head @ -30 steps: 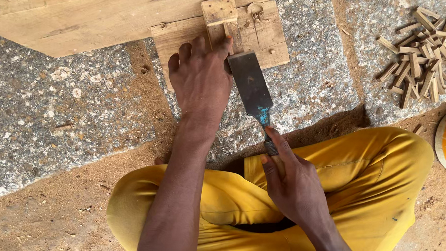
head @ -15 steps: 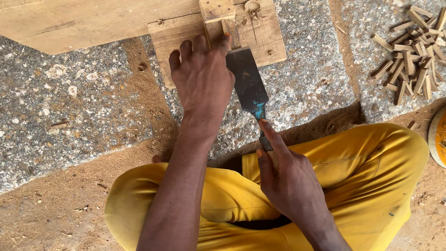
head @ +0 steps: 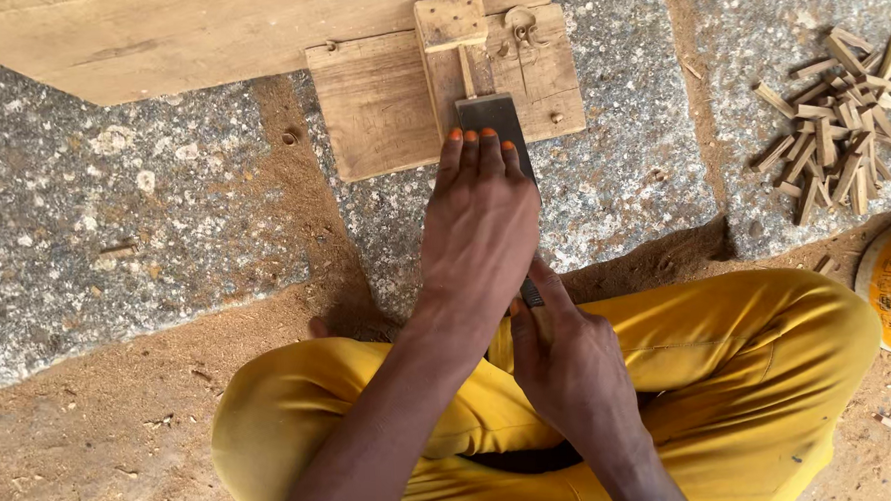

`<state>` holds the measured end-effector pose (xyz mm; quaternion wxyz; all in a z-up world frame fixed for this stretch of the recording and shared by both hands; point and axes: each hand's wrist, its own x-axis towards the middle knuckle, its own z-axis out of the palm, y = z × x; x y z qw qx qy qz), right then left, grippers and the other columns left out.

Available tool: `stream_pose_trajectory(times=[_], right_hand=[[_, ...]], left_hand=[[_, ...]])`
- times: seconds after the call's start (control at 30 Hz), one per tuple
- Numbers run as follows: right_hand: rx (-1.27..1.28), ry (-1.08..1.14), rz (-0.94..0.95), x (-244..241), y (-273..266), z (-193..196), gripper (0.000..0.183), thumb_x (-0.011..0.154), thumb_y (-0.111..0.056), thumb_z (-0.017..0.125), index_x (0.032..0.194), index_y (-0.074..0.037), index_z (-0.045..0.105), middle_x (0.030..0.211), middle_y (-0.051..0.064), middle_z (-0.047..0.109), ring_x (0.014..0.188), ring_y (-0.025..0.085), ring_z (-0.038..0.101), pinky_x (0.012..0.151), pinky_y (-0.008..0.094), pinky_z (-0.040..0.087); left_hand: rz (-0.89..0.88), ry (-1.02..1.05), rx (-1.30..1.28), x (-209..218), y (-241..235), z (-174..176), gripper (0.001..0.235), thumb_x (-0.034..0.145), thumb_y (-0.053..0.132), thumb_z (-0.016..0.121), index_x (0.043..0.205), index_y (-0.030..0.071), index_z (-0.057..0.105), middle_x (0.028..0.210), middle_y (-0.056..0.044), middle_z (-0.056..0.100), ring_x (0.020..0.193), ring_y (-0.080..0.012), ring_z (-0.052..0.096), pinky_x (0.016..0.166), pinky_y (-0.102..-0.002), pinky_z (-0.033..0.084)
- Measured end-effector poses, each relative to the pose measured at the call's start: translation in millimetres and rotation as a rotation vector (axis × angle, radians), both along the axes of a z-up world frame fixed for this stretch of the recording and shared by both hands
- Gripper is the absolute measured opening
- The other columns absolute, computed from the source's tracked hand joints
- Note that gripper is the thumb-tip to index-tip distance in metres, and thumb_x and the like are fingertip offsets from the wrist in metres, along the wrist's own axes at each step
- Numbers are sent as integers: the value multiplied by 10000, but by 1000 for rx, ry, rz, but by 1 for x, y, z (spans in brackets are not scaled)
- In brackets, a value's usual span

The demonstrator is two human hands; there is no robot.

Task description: The person is sitting on the ground and using a chisel to carve a small piece of wood. They repeatedly strike the chisel to shape the wood and occasionally clear away the resulting shavings.

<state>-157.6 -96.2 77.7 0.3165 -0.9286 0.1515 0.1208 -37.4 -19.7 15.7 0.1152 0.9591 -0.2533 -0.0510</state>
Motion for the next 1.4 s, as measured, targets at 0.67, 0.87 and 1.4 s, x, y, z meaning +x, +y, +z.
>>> stream_pose_trajectory(times=[0.67, 0.87, 1.4], right_hand=[[207, -167, -119, 11, -1, -10, 566, 992, -184, 553, 1545, -134, 440, 568, 51, 604, 397, 172, 559, 382, 393, 467], [308, -101, -242, -5, -35, -10, 599, 993, -275, 563, 1556, -148, 402, 551, -27, 526, 438, 90, 514, 400, 346, 436], [153, -48, -91, -21, -33, -12, 533, 947, -226, 636, 1462, -164, 514, 510, 121, 613, 382, 249, 570, 460, 434, 457]], left_hand=[[425, 49, -683, 39, 44, -12, 412, 935, -24, 602, 1307, 129, 694, 1417, -103, 653, 932, -204, 745, 690, -284, 647], [198, -194, -465, 56, 42, -23, 259, 965, 75, 695, 1221, 67, 726, 1326, -122, 696, 1205, -247, 702, 1140, -474, 510], [189, -152, -319, 50, 39, -32, 468, 875, -55, 690, 1274, 185, 732, 1329, -3, 711, 1247, -182, 647, 1190, -471, 367]])
